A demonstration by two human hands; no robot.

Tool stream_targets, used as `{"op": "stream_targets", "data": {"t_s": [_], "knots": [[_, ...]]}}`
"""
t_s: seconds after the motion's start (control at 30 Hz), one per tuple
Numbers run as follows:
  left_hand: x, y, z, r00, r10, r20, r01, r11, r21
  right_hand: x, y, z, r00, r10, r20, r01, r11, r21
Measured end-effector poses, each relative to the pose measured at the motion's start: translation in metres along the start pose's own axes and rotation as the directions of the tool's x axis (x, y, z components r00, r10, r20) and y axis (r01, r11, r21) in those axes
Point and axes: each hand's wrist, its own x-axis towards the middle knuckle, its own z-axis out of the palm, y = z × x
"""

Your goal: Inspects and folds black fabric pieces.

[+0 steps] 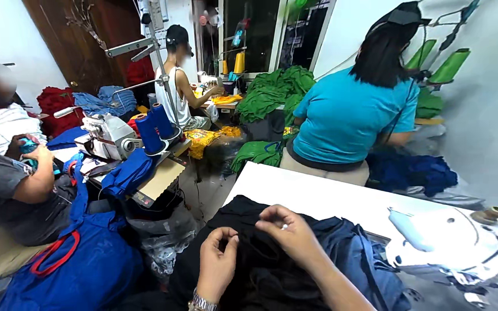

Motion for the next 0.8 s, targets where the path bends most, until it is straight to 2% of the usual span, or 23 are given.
{"op": "stream_targets", "data": {"t_s": [0.07, 0.1, 0.2, 0.3, 0.4, 0.5, 0.57, 0.67, 0.73, 0.8], "knots": [[0.004, -0.006, -0.004, 0.988, -0.131, -0.084, 0.12, 0.985, -0.124, -0.004, -0.007, -0.011, 0.99, -0.062, -0.127, 0.061, 0.998, -0.013], [0.005, -0.01, -0.006, 0.98, -0.165, -0.108, 0.145, 0.975, -0.17, -0.008, -0.01, -0.017, 0.986, -0.101, -0.13, 0.098, 0.995, -0.029], [0.004, -0.015, -0.005, 0.974, -0.183, -0.136, 0.146, 0.959, -0.242, -0.022, -0.004, -0.025, 0.957, -0.283, 0.066, 0.29, 0.943, -0.165], [0.001, -0.013, 0.0, 0.976, -0.158, -0.151, 0.114, 0.958, -0.262, -0.031, 0.008, -0.009, 0.898, -0.407, 0.17, 0.441, 0.834, -0.332], [-0.001, -0.011, 0.001, 0.981, -0.094, -0.168, 0.05, 0.967, -0.252, -0.032, 0.012, 0.008, 0.883, -0.443, 0.154, 0.457, 0.741, -0.492], [-0.003, -0.011, 0.001, 0.987, 0.033, -0.155, -0.068, 0.973, -0.222, -0.025, 0.018, 0.019, 0.861, -0.492, 0.129, 0.47, 0.671, -0.573], [-0.004, -0.012, 0.002, 0.984, 0.091, -0.154, -0.123, 0.968, -0.217, -0.024, 0.018, 0.019, 0.871, -0.481, 0.099, 0.456, 0.718, -0.526], [-0.003, -0.012, 0.004, 0.977, 0.099, -0.19, -0.15, 0.948, -0.28, -0.032, -0.002, 0.01, 0.939, -0.335, 0.076, 0.344, 0.912, -0.224], [-0.002, -0.01, 0.006, 0.973, 0.078, -0.215, -0.146, 0.935, -0.322, -0.042, -0.016, -0.001, 0.954, -0.251, 0.166, 0.268, 0.959, -0.089], [-0.003, -0.007, 0.009, 0.972, 0.106, -0.21, -0.175, 0.921, -0.348, -0.05, -0.021, -0.013, 0.934, -0.231, 0.273, 0.274, 0.953, -0.131]]}}
